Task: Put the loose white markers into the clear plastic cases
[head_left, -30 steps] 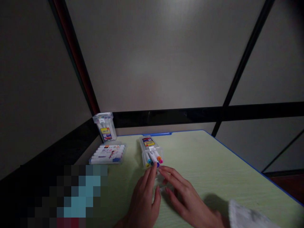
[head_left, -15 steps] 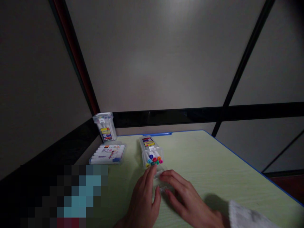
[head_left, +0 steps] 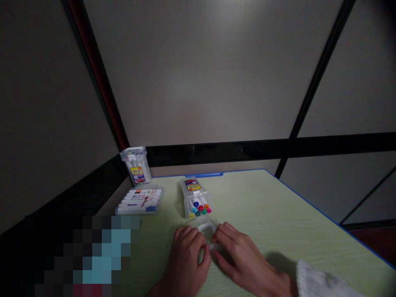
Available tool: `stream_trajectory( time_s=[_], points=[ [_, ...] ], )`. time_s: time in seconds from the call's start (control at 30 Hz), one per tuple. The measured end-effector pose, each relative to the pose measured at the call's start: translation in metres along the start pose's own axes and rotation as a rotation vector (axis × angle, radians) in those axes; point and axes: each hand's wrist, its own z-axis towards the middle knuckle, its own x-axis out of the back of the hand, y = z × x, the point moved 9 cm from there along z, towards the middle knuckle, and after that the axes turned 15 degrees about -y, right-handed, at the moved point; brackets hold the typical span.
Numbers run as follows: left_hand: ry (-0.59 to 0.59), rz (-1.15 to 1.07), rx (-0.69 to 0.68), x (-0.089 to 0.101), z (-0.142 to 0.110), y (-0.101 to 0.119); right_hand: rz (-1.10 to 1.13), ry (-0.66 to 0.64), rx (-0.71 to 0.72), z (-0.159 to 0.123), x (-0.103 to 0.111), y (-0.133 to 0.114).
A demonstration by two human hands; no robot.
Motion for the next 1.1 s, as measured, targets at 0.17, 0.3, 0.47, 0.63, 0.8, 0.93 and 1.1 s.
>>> stream_trajectory(
  time_s=[0.17,0.3,0.47,0.63,0.8,0.93,1.1],
  points=[
    [0.031,0.012,-0.009,0.004,0.000,0.004,-0.023,-0.009,0.018,0.000,-0.003,0.001],
    [0.059,-0.004,-0.041,0.009,0.000,0.007,0.045,0.043,0.046,-0.002,0.003,0.001],
    [0.111,-0.030,-0.094,0.015,-0.003,0.010,0.199,0.171,0.096,-0.009,0.016,-0.001],
    [0.116,-0.050,-0.101,0.019,-0.004,0.012,0.278,0.244,0.089,-0.013,0.021,0.002],
    [0.098,-0.069,-0.098,0.018,-0.007,0.014,0.321,0.252,0.084,-0.013,0.020,0.004],
    [0.108,-0.048,-0.087,0.013,-0.008,0.009,0.329,0.241,0.086,-0.012,0.018,0.005],
    [0.119,-0.047,-0.100,0.011,-0.008,0.005,0.337,0.230,0.094,-0.012,0.017,0.006]
  ],
)
